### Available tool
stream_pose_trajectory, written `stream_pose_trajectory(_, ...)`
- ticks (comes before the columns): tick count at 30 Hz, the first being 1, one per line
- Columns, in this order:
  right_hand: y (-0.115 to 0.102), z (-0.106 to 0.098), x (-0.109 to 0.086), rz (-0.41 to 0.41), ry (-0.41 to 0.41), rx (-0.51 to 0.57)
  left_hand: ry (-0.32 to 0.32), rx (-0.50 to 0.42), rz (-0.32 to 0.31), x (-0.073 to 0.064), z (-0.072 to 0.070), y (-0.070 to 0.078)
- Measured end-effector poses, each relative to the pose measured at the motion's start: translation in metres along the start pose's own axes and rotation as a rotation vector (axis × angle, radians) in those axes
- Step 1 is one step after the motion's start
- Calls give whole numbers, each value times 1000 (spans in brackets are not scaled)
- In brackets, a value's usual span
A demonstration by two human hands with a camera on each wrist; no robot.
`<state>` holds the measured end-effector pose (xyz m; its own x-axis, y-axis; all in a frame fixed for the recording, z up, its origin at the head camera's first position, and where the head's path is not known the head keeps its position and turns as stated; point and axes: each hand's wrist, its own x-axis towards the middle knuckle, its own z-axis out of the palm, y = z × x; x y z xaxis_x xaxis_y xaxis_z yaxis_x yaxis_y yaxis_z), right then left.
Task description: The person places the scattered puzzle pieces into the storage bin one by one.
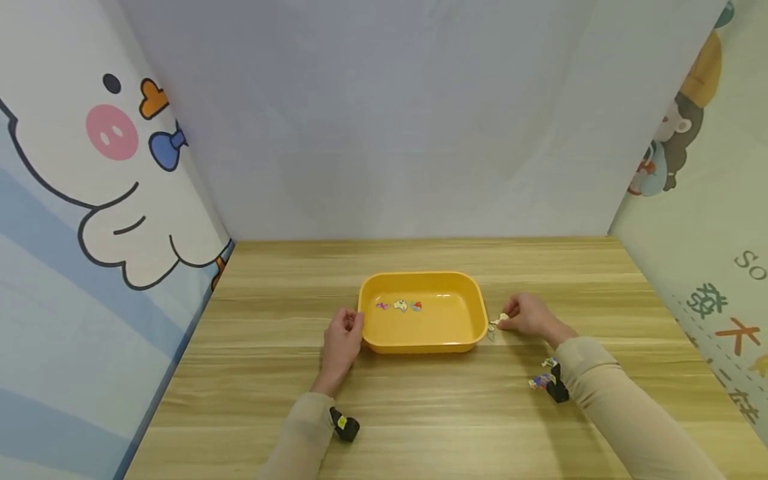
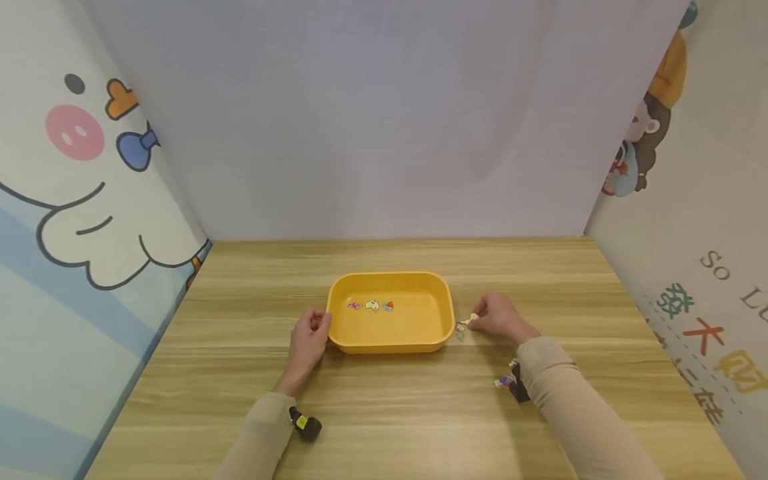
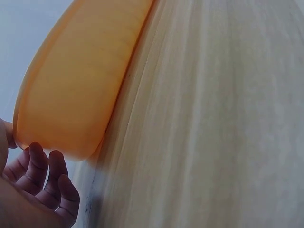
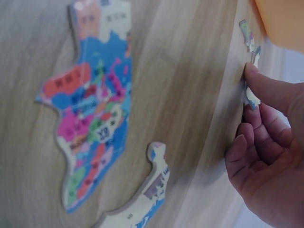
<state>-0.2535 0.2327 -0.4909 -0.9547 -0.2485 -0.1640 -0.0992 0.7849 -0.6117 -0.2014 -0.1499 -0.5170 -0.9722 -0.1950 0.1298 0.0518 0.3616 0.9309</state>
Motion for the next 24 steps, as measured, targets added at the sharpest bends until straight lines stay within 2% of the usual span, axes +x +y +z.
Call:
stream_pose_trajectory(12,9,-4,-4,-91,21,115,-6,-4,-13,-1,0,3)
stream_pose_trajectory(18,8,-9,-7,-77,27,135,-9,0,-26,-1,0,3)
stream_pose_trajectory(24,9,-13,-6,-4,50,181,3,16,-15,0,1,3)
